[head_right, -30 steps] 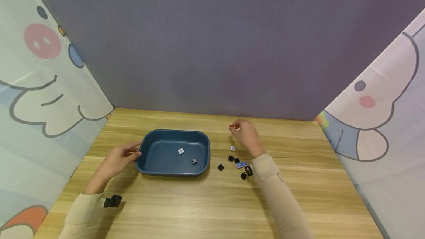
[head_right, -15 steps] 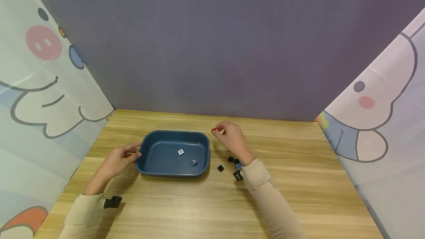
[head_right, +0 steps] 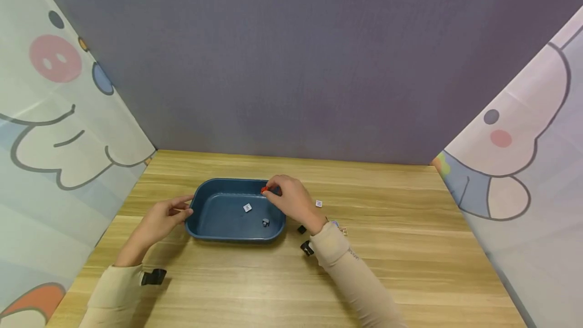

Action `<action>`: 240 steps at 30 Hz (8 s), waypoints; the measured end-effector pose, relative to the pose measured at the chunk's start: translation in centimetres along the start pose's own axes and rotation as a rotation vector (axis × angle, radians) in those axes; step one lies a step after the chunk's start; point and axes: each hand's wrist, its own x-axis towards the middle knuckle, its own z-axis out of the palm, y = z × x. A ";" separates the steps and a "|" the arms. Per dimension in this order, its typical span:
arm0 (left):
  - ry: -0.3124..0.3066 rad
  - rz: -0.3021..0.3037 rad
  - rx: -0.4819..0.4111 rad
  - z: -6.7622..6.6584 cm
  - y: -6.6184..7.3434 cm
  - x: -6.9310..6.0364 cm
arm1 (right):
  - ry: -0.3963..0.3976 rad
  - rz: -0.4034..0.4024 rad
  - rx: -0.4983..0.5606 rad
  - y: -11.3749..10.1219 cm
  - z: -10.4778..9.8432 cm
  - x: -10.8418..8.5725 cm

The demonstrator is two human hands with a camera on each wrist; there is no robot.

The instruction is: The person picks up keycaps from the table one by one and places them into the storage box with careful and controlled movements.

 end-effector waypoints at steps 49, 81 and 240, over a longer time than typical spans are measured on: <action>-0.005 -0.005 -0.018 -0.1 0.0 -0.1 | -0.028 -0.137 -0.168 1.5 -2.6 -2.0; -0.001 -0.004 -0.003 -0.1 0.0 0.0 | -0.109 0.054 -0.474 10.2 -4.8 -7.0; -0.002 -0.019 -0.041 0.0 -0.1 -0.2 | -0.105 0.045 -0.541 7.9 -2.7 -9.7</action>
